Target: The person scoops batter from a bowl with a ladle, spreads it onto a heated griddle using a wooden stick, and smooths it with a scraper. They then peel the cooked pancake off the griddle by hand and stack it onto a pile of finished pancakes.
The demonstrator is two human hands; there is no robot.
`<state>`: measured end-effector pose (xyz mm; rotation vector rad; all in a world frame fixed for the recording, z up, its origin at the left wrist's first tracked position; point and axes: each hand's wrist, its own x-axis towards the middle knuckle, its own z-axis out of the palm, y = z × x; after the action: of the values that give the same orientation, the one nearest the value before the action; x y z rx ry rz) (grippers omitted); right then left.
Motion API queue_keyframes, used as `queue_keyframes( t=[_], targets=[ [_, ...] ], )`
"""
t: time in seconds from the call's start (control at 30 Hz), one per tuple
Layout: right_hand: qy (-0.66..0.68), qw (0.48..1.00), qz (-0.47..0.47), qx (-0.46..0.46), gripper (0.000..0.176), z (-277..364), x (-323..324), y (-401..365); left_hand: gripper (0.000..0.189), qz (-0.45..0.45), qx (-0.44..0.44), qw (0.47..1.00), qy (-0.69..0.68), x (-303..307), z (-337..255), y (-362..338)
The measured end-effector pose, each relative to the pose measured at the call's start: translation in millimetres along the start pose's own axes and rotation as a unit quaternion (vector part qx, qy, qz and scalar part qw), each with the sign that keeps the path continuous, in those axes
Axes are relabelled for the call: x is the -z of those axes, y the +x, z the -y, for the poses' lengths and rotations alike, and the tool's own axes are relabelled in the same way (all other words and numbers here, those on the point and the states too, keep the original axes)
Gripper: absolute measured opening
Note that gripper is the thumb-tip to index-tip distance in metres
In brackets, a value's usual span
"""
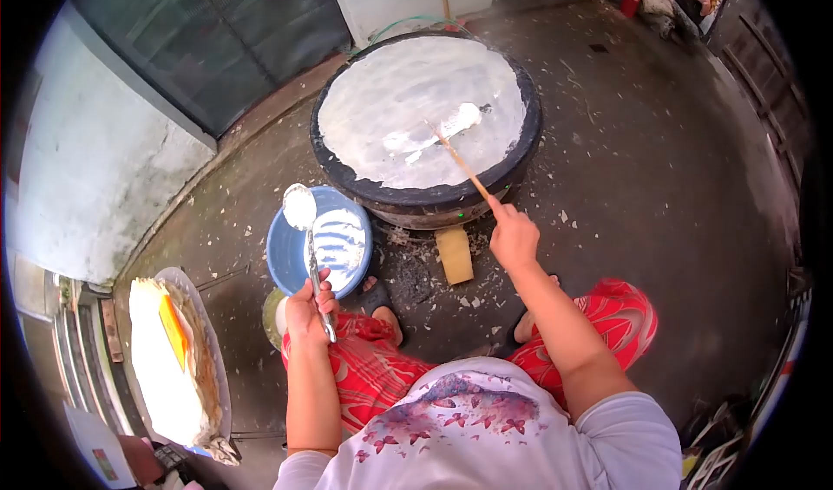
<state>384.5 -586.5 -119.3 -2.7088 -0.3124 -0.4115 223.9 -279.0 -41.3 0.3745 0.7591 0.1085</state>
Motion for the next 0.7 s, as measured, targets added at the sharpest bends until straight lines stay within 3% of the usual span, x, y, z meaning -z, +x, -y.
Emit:
queue_keyframes(
  t=[0.1,0.17,0.23,0.27,0.3,0.37,0.43,0.53,0.6,0.63,0.7],
  targets=[
    [-0.078,0.996,-0.025,-0.032,0.049,-24.8,7.9,17.8,0.033,0.001,-0.002,1.000,0.019,-2.7,0.9,-0.8],
    [-0.051,0.997,-0.003,-0.066,0.046,-27.7,21.7,18.5,0.033,0.002,-0.004,1.000,0.031,-2.1,0.8,0.6],
    [0.053,0.982,0.024,-0.177,0.041,-20.7,26.7,10.7,0.033,0.001,-0.006,0.999,0.040,-2.1,1.6,1.5],
    [0.146,0.971,0.065,-0.178,0.034,-28.1,20.4,9.0,0.032,0.002,-0.006,0.999,0.044,-2.9,1.8,1.6],
    [0.146,0.971,0.064,-0.178,0.034,-38.9,12.4,12.7,0.032,0.003,-0.006,0.999,0.049,-3.8,1.7,1.8],
    [0.254,0.959,0.015,-0.128,0.033,-67.7,-3.3,27.5,0.032,0.007,-0.010,0.998,0.057,-5.2,2.1,1.7],
    [0.252,0.931,0.072,-0.255,0.030,-94.5,-5.0,53.5,0.032,0.006,-0.013,0.997,0.070,-6.3,4.6,-3.2],
    [0.268,0.936,0.103,-0.203,0.029,-90.0,-0.6,51.2,0.031,0.021,-0.034,0.990,0.137,-19.6,9.4,-10.5],
    [0.296,0.912,0.216,-0.185,0.028,-76.8,25.3,44.4,0.031,0.033,-0.041,0.986,0.158,-24.9,15.6,-14.7],
    [0.296,0.912,0.218,-0.184,0.028,-83.7,20.9,40.5,0.030,0.046,-0.048,0.981,0.181,-27.8,18.5,-16.9],
    [0.348,0.915,0.091,-0.182,0.028,-112.2,0.5,36.2,0.030,0.044,-0.062,0.976,0.204,-35.9,26.3,-18.6]
  ],
)
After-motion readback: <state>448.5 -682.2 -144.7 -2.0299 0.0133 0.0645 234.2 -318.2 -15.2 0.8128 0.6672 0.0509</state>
